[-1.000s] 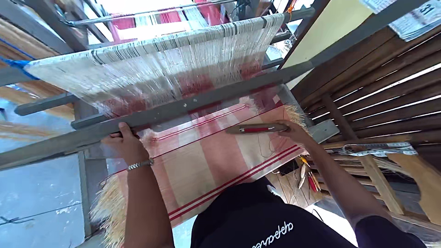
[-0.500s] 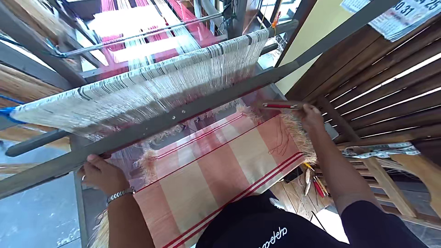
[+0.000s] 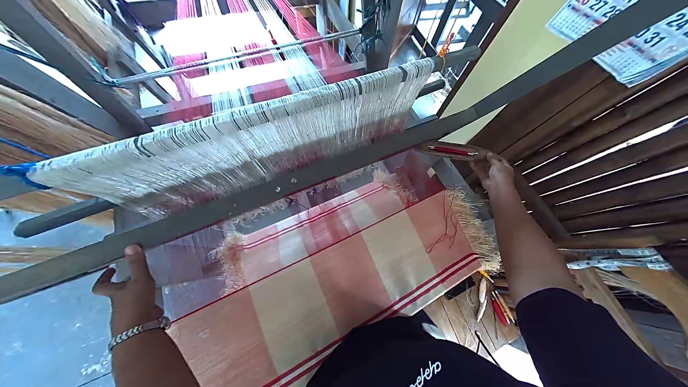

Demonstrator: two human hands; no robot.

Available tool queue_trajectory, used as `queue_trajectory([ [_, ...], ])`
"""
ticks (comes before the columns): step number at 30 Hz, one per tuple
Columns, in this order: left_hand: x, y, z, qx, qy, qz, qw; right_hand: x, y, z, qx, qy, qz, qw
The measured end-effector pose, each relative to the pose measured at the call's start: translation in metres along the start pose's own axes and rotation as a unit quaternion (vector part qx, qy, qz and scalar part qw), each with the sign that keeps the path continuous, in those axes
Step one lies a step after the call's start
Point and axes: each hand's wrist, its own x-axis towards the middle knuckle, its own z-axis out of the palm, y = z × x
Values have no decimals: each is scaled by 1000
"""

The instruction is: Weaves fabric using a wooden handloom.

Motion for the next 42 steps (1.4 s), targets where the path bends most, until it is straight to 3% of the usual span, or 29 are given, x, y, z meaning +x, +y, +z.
queue_trajectory([
  [4,5,-4,-3,-23,-95,-86,991,7,18,12,-18,-68,38,997],
  [11,9,-6,0,-74,-152,-100,980,-26,44,72,-115,-157,73,978],
  [12,9,-7,0,-79,-158,-103,979,-36,48,80,-170,-210,74,960],
  [14,7,-6,1,-93,-158,-105,977,-53,42,91,-297,-353,95,882],
  [15,6,-6,1,-96,-156,-104,978,-56,38,94,-337,-385,106,853],
  [16,4,-5,0,-97,-156,-101,978,-55,36,93,-345,-386,118,847],
  [19,4,-2,1,-100,-161,-93,977,-47,34,87,-306,-314,125,890],
  [21,9,-6,0,-99,-163,-86,978,-57,35,84,-343,-276,56,896],
  [24,14,-11,1,-96,-162,-67,980,-92,28,89,-447,-236,-147,850],
  [26,13,-11,2,-83,-149,-39,985,-111,26,96,-475,-288,-205,806],
  [28,13,-12,1,-67,-122,-13,990,-125,36,107,-454,-379,-159,790],
  [30,14,-11,1,-58,-108,-1,992,-137,52,118,-443,-413,-97,790],
  [34,8,-6,4,-78,-111,-13,991,-157,66,127,-483,-376,-64,788],
  [39,8,-8,3,-73,-110,-8,991,-177,81,133,-517,-420,-41,745],
  [42,6,-5,2,-79,-104,1,991,-177,81,136,-504,-420,-31,754],
])
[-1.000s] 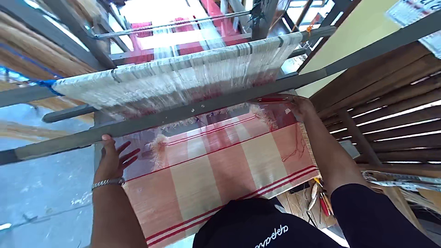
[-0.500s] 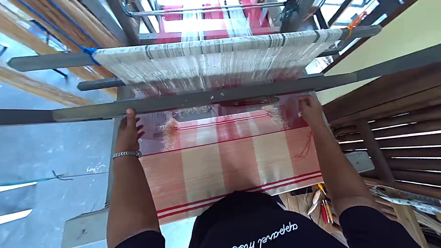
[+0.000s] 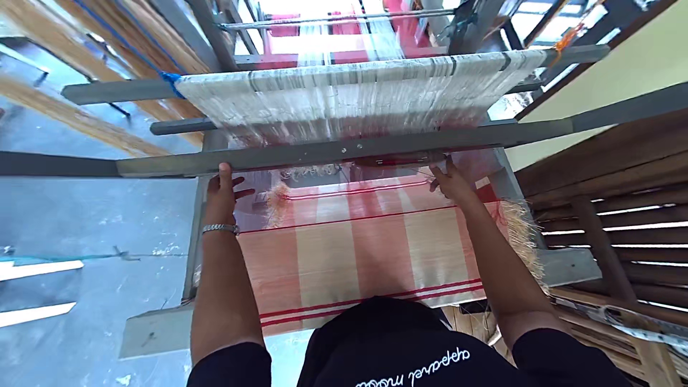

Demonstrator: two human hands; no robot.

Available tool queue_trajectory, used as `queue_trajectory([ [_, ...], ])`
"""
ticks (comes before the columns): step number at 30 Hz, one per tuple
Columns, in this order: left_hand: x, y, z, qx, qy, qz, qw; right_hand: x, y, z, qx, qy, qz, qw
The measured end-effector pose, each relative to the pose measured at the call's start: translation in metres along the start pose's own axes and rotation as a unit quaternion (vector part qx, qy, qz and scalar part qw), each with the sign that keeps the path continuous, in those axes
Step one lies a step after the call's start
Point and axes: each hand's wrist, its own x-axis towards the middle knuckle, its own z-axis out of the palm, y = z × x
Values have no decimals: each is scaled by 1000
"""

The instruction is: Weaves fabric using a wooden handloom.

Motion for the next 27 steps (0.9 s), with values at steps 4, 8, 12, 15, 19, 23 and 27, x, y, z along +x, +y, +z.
queue_trajectory([
  [4,2,-1,-3,2,0,20,1000,-5,12,-26,328,-207,-19,921],
  [8,7,-3,-1,-8,-29,44,999,-8,24,-46,375,-285,29,882],
  [12,19,-16,-4,-28,-56,70,996,-28,16,-36,307,-228,24,924],
  [15,28,-26,-9,-40,-131,85,987,-45,9,-26,260,-128,8,957],
  [19,25,-18,10,-80,-175,40,980,-62,7,10,197,-1,-4,980],
  [23,23,-21,11,-72,-119,61,988,-66,14,45,123,56,-87,987],
  [27,39,-56,-31,-84,-63,71,992,-69,51,7,26,134,-111,984],
])
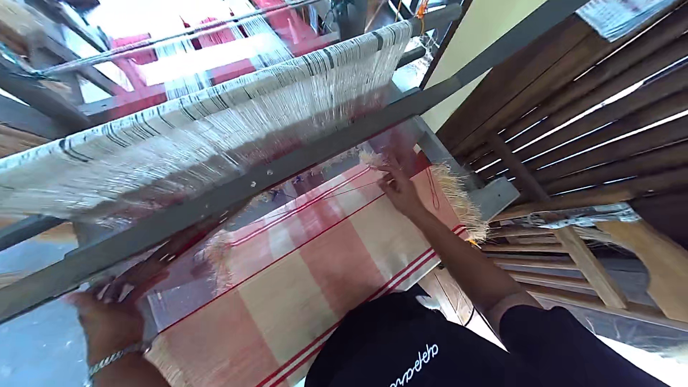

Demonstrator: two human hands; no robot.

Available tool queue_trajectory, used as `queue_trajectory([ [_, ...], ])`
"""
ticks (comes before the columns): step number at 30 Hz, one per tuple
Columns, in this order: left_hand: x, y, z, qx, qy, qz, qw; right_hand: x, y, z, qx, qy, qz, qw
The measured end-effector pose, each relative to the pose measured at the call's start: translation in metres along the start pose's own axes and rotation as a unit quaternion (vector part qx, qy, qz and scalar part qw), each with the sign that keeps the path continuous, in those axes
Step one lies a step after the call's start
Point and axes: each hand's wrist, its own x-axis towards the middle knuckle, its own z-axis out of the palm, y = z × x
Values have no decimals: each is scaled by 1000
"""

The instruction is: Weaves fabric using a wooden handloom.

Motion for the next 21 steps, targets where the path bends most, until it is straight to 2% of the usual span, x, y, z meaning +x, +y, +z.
queue_trajectory([
  [4,-9,-23,-42,-56,56,-15,997,-14,50,-71,-70,114,61,989],
  [7,-24,-13,-29,-25,48,-46,998,-28,61,-96,-106,162,122,974],
  [10,-25,-7,-5,18,10,-93,995,-33,56,-95,-166,132,150,966],
  [13,-24,-6,2,27,45,-135,989,-31,53,-85,-217,125,165,954],
  [15,-28,-6,-4,-13,65,-145,987,-26,57,-80,-224,131,183,948],
  [18,-37,-10,-25,-112,110,-112,981,-17,63,-79,-215,115,188,951],
  [21,-50,-18,-56,-196,140,-59,969,-4,72,-82,-270,53,180,944],
])
